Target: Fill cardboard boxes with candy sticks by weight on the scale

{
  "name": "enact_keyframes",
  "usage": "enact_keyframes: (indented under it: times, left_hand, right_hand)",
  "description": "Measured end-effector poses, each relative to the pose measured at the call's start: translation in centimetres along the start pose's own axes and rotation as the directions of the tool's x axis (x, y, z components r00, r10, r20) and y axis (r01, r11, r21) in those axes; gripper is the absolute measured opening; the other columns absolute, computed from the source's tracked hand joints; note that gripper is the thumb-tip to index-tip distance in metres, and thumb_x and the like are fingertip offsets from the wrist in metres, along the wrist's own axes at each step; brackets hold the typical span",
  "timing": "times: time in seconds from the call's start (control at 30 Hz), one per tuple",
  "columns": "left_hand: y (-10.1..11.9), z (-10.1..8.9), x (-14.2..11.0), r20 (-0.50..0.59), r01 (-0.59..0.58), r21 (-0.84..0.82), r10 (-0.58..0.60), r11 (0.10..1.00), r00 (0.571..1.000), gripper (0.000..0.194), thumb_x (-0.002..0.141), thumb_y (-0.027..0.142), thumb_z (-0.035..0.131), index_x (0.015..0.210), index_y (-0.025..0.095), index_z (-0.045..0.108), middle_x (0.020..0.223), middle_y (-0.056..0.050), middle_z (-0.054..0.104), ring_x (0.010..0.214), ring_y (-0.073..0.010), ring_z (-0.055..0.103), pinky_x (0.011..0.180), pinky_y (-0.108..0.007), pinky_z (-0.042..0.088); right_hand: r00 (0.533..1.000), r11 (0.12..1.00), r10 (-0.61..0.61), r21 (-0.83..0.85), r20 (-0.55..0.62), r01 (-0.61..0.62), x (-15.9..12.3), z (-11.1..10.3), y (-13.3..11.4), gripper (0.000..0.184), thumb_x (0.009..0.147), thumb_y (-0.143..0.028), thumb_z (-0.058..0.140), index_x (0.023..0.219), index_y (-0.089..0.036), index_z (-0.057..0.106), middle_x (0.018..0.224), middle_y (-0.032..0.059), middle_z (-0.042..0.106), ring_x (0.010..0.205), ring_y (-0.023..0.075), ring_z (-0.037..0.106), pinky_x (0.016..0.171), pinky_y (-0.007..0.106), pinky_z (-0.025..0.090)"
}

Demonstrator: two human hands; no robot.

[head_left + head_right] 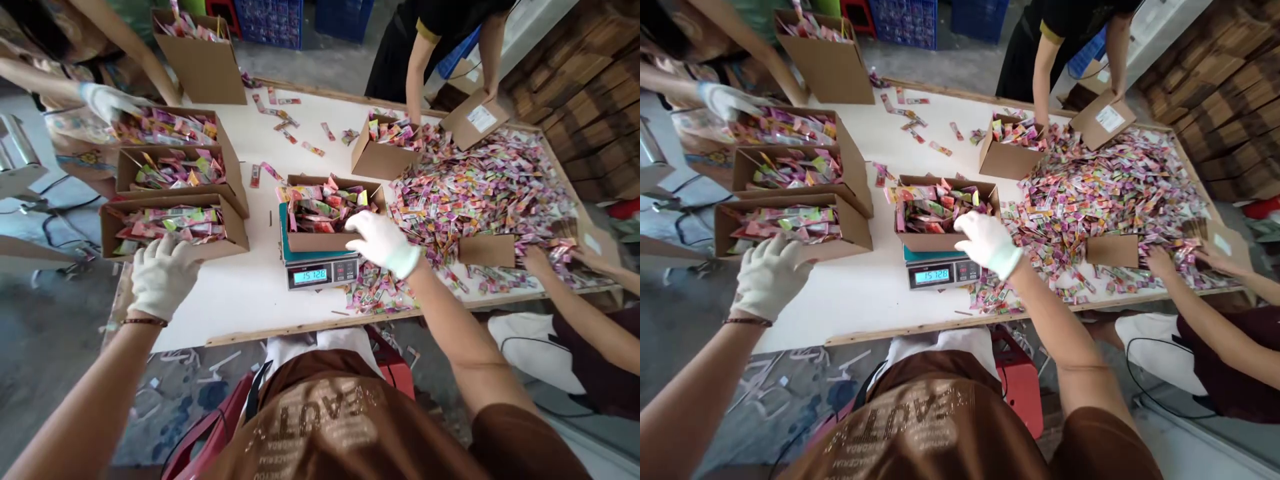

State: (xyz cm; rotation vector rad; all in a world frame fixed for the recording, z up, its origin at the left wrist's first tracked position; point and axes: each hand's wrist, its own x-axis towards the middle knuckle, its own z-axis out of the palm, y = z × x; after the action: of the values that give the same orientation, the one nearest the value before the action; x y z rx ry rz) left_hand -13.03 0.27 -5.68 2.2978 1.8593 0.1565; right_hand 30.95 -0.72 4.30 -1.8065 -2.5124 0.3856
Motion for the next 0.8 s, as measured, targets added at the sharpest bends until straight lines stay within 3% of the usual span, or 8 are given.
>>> enact_keyframes:
  times: [0.1, 0.17, 0.27, 0.4, 0.57, 0.73, 0.8]
  left_hand:
    - [-0.1, 3.4, -5.2, -0.047, 0.114, -0.060, -0.117, 0.992, 0.992, 0.049, 0.106, 0.046, 0.050, 0.140, 0.012, 0.057, 0.153, -0.015, 0.056, 0.139, -0.0316, 0.054, 0.116, -0.048, 0.044]
    - [0.3, 6.2, -8.5, 0.036, 0.163, -0.113, -0.160, 0.980, 0.987, 0.053, 0.106, 0.048, 0.045, 0.141, 0.011, 0.058, 0.158, -0.019, 0.052, 0.140, -0.0352, 0.055, 0.113, -0.049, 0.048]
    - [1.6, 10.3, -12.1, 0.213, 0.235, -0.201, -0.191, 0.951, 0.958, 0.051, 0.102, 0.046, 0.048, 0.139, 0.013, 0.061, 0.156, -0.019, 0.055, 0.135, -0.0353, 0.061, 0.110, -0.046, 0.052]
    - [3.7, 13.8, -14.7, 0.333, 0.242, -0.261, -0.148, 0.935, 0.931, 0.049, 0.099, 0.043, 0.052, 0.139, 0.015, 0.064, 0.156, -0.016, 0.057, 0.135, -0.0321, 0.063, 0.113, -0.042, 0.053]
    - [5.5, 15.5, -16.6, 0.384, 0.186, -0.282, -0.067, 0.941, 0.921, 0.047, 0.098, 0.034, 0.053, 0.139, 0.016, 0.066, 0.157, -0.014, 0.057, 0.141, -0.0304, 0.059, 0.117, -0.042, 0.051]
    - [6.5, 15.6, -17.7, 0.431, 0.211, -0.266, -0.080, 0.940, 0.899, 0.046, 0.097, 0.029, 0.052, 0.139, 0.017, 0.067, 0.156, -0.014, 0.057, 0.139, -0.0299, 0.060, 0.118, -0.042, 0.051]
    - [6.8, 15.5, -18.1, 0.431, 0.210, -0.269, -0.078, 0.940, 0.899, 0.047, 0.097, 0.028, 0.050, 0.139, 0.017, 0.068, 0.156, -0.014, 0.057, 0.139, -0.0306, 0.061, 0.117, -0.043, 0.051]
  right_hand:
    - [0.978, 0.969, 0.058, 0.246, -0.201, -0.007, -2.9, -2.8, 1.6, 0.054, 0.090, -0.038, 0.077, 0.137, -0.022, 0.057, 0.137, 0.0125, 0.060, 0.117, 0.0294, 0.064, 0.101, 0.047, 0.054]
    - [0.967, 0.950, 0.063, 0.311, -0.245, 0.017, -3.8, -4.1, 1.9, 0.078, 0.086, -0.042, 0.082, 0.151, -0.024, 0.045, 0.150, 0.0147, 0.049, 0.123, 0.0326, 0.061, 0.101, 0.050, 0.056]
    - [0.979, 0.959, 0.014, 0.281, -0.202, 0.044, -2.9, -4.5, 1.1, 0.095, 0.083, -0.047, 0.084, 0.161, -0.028, 0.033, 0.159, 0.0151, 0.037, 0.137, 0.0385, 0.052, 0.107, 0.056, 0.054]
    - [0.994, 0.978, -0.004, 0.207, -0.105, 0.026, 0.6, -3.2, -0.6, 0.097, 0.085, -0.052, 0.081, 0.164, -0.030, 0.029, 0.161, 0.0140, 0.033, 0.147, 0.0417, 0.040, 0.116, 0.060, 0.046]
    - [0.999, 0.981, 0.049, 0.190, -0.001, -0.048, 3.9, -1.3, -1.5, 0.094, 0.086, -0.055, 0.079, 0.164, -0.029, 0.032, 0.159, 0.0139, 0.037, 0.139, 0.0385, 0.049, 0.115, 0.058, 0.048]
    - [0.994, 0.989, 0.073, 0.125, 0.077, -0.082, 5.8, -0.5, -2.3, 0.087, 0.087, -0.058, 0.076, 0.160, -0.026, 0.043, 0.159, 0.0150, 0.044, 0.135, 0.0376, 0.054, 0.111, 0.054, 0.050]
    - [0.997, 0.991, 0.061, 0.119, 0.043, -0.066, 6.0, -0.4, -2.1, 0.082, 0.087, -0.058, 0.075, 0.156, -0.023, 0.049, 0.157, 0.0156, 0.048, 0.133, 0.0369, 0.055, 0.110, 0.052, 0.051]
